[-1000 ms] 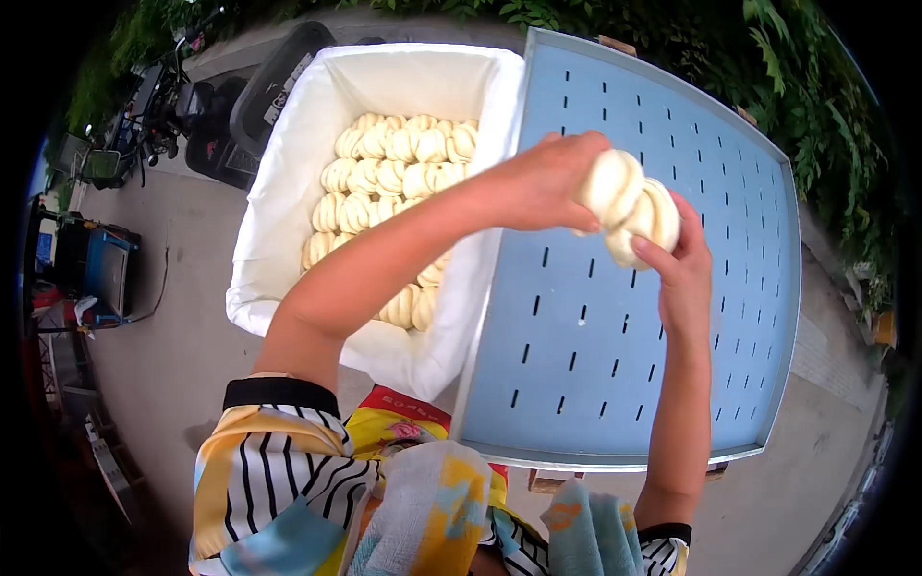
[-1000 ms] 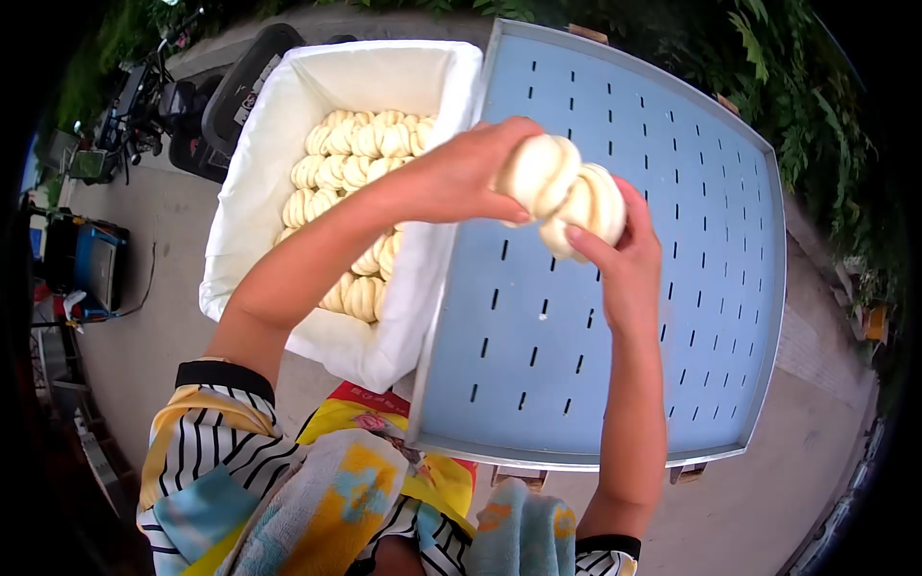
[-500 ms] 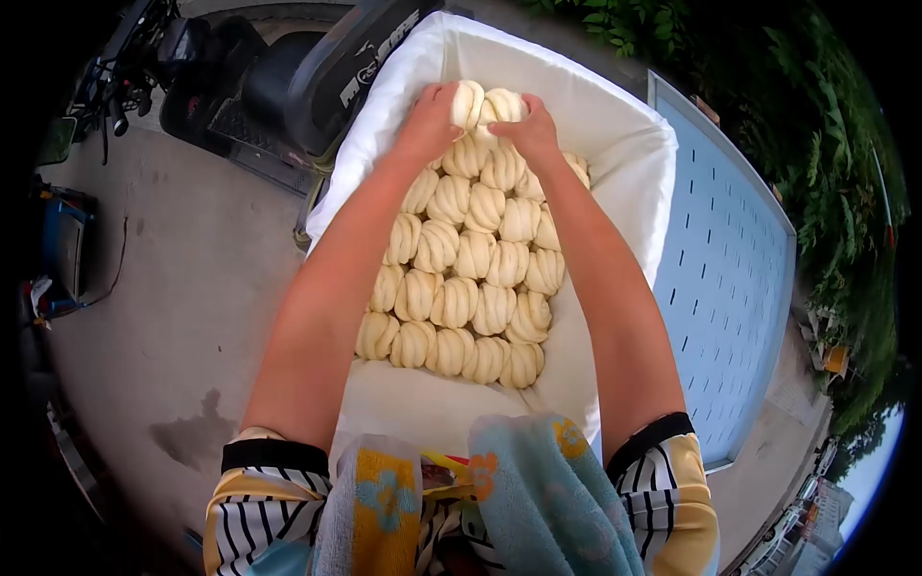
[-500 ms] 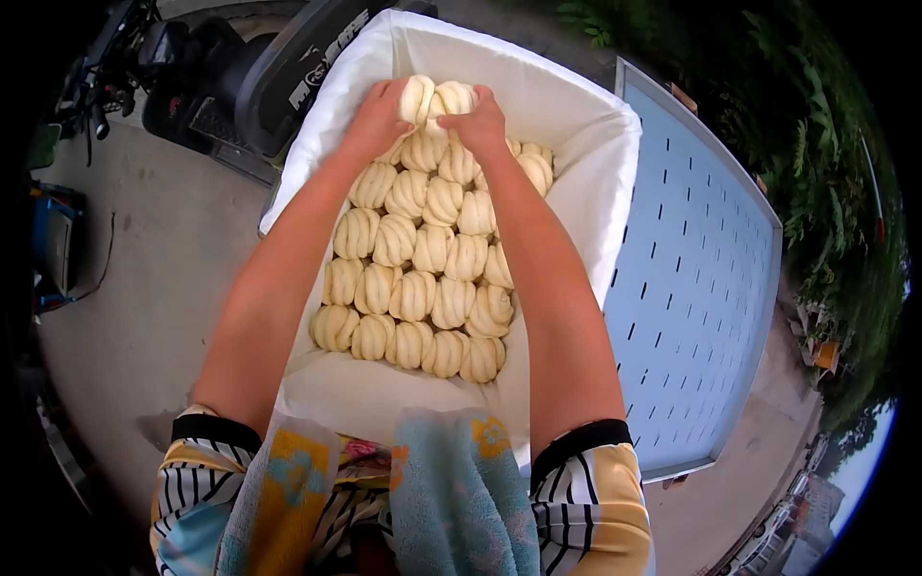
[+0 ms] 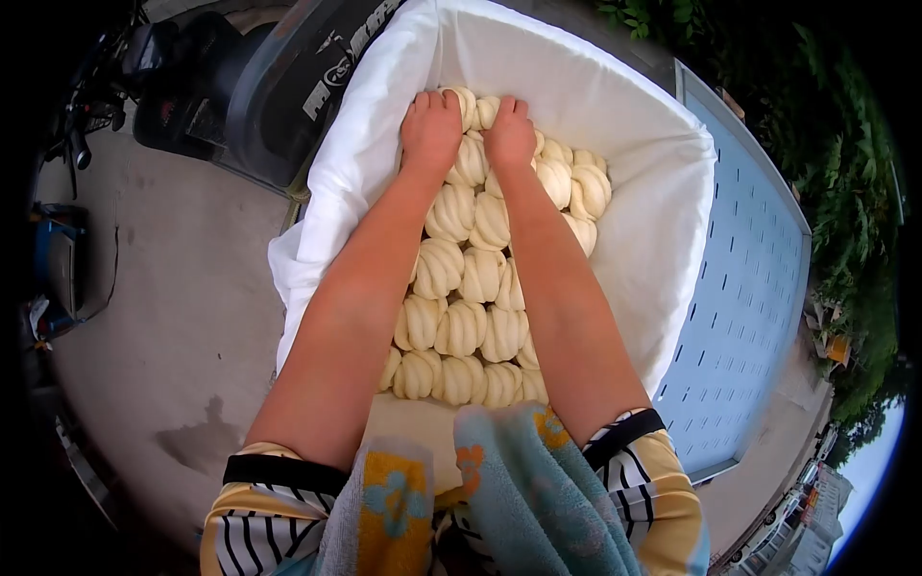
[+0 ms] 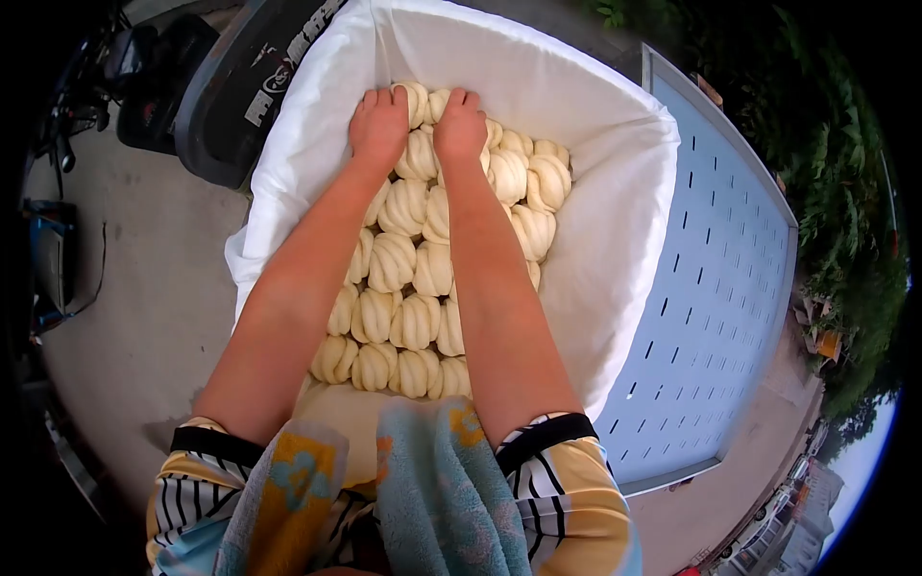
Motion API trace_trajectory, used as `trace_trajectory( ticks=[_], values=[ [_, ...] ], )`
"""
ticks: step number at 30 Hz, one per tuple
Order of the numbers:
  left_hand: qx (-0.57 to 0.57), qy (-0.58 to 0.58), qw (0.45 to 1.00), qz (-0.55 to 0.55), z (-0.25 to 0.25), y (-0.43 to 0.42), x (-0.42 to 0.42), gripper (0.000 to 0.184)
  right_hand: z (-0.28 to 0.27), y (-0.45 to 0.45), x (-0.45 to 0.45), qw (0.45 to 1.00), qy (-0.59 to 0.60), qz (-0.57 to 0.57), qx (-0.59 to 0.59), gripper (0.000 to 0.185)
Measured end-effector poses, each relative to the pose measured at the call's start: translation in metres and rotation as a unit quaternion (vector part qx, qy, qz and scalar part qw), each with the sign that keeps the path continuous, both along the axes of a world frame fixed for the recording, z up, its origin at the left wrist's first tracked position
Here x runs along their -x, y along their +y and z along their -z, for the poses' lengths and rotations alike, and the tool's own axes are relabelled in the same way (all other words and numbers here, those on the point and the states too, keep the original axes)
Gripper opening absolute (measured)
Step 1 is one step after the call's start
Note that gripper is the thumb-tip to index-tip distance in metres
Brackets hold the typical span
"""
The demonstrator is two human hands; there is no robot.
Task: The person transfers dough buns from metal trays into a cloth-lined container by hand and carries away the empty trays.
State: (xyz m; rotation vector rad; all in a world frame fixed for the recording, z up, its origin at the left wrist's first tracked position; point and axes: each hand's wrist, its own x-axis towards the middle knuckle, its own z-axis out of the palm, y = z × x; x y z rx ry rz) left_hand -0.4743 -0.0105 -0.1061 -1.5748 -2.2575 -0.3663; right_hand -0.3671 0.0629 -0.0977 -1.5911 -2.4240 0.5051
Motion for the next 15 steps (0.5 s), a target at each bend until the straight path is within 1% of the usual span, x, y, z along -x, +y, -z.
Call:
trace_trajectory(
  ticks=[3,6,9,12,14,15],
  values=[
    [0.005,0.011,1.0,-0.022,0.008,0.011,0.002,0.037,-0.005,0.003,0.002,0.995,0.057,0.047,0.068,0.076],
    [0.043,-0.006,0.998,-0.047,0.011,0.019,-0.001,0.034,-0.01,0.001,-0.009,0.987,0.069,0.06,0.132,0.086],
    [-0.04,-0.062,0.995,-0.067,0.007,0.01,-0.015,0.03,-0.008,0.001,-0.014,0.99,0.073,0.014,0.119,0.088],
    [-0.098,-0.028,0.993,-0.053,-0.028,-0.028,-0.049,0.032,-0.017,0.009,-0.015,0.987,0.087,0.024,0.133,0.08],
    [-0.007,-0.134,0.991,-0.001,0.0,-0.048,-0.063,0.034,-0.012,0.009,-0.016,0.994,0.09,-0.023,0.055,0.075],
    [0.002,-0.132,0.991,0.01,0.002,-0.056,-0.067,0.033,-0.007,0.009,-0.016,0.995,0.091,-0.045,0.015,0.073]
  ],
)
